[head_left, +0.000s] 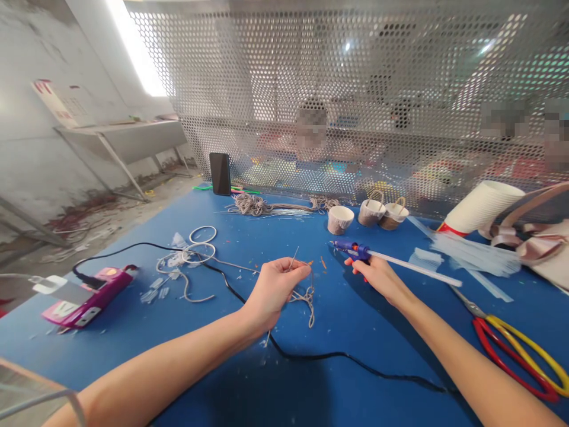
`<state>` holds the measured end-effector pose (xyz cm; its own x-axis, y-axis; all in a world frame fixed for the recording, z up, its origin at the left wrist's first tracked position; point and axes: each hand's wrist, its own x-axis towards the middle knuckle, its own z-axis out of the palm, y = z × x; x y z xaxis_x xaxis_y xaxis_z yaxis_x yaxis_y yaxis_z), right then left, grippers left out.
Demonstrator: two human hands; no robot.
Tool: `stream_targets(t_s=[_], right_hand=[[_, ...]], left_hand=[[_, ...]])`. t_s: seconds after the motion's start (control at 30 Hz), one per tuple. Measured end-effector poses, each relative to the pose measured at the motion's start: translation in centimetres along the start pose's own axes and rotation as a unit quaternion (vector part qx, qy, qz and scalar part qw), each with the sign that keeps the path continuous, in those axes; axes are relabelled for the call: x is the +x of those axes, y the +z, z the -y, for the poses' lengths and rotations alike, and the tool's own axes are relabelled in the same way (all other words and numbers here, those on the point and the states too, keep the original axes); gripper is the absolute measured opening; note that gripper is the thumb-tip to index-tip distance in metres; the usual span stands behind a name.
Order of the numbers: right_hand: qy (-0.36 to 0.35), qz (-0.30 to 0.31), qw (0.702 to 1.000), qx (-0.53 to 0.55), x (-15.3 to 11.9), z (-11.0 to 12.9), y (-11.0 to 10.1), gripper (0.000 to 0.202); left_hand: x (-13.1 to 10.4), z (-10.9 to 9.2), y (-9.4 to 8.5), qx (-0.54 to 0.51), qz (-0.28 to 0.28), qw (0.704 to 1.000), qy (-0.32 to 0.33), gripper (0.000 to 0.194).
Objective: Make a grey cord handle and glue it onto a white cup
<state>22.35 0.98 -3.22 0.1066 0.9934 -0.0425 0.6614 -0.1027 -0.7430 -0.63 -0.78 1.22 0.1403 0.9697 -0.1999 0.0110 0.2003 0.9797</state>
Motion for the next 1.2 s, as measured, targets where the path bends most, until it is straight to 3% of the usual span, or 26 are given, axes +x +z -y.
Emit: stream_targets(t_s=[0.23,0.3,0.4,0.47,0.57,0.6,0.7,0.8,0.87,0.97,1.2], right_hand=[[0.005,0.001,0.999,-0.039,0.0,0.2,-0.7,0.031],[-0.001,-0.017,0.997,-0.069,-1.1,0.5,-1.7,0.028],[0.020,-0.066,0.978,-0.196,-3.8,1.2,-3.4,0.026],[0.017,-0.043,0.976,-0.212,-5.7,2.2,-3.9,0.028],[-0.056,0.020,0.998,-0.021,-7.1,4.3,-2.6,0.016],[-0.077,0.034,0.995,0.060,-7.0,5.1,-1.6,0.021],[-0.078,0.115,0.950,0.281,-5.8,7.0,1.6,0.040],[-0.009,0.189,0.894,0.407,-4.6,8.1,3.5,0.037],[0.022,0.186,0.889,0.419,-4.3,8.3,3.7,0.029],[0.014,0.133,0.915,0.381,-4.3,8.2,3.1,0.018],[-0.039,0.066,0.956,0.283,-4.2,7.8,2.6,0.024]], left_hand=[[-0.1,-0.2,0.1,-0.007,-0.004,1.000,-0.009,0.022],[-0.1,-0.2,0.0,-0.010,-0.004,1.000,-0.014,0.021],[-0.1,-0.1,-0.1,-0.011,0.002,1.000,-0.015,0.021],[-0.1,-0.1,0.0,-0.012,0.005,1.000,-0.012,0.022],[-0.2,-0.1,0.3,-0.006,0.009,1.000,-0.011,0.023],[-0.3,-0.2,0.4,-0.005,0.010,1.000,-0.008,0.023],[-0.7,-0.3,0.6,-0.005,0.014,1.000,0.004,0.018],[-0.9,-0.4,0.6,-0.008,0.024,1.000,0.006,0.015],[-0.7,-0.5,0.6,-0.007,0.015,1.000,0.008,0.014],[-0.4,-0.4,0.4,-0.008,0.000,1.000,0.006,0.015],[-0.4,-0.2,0.2,-0.022,0.026,0.999,-0.010,0.021]])
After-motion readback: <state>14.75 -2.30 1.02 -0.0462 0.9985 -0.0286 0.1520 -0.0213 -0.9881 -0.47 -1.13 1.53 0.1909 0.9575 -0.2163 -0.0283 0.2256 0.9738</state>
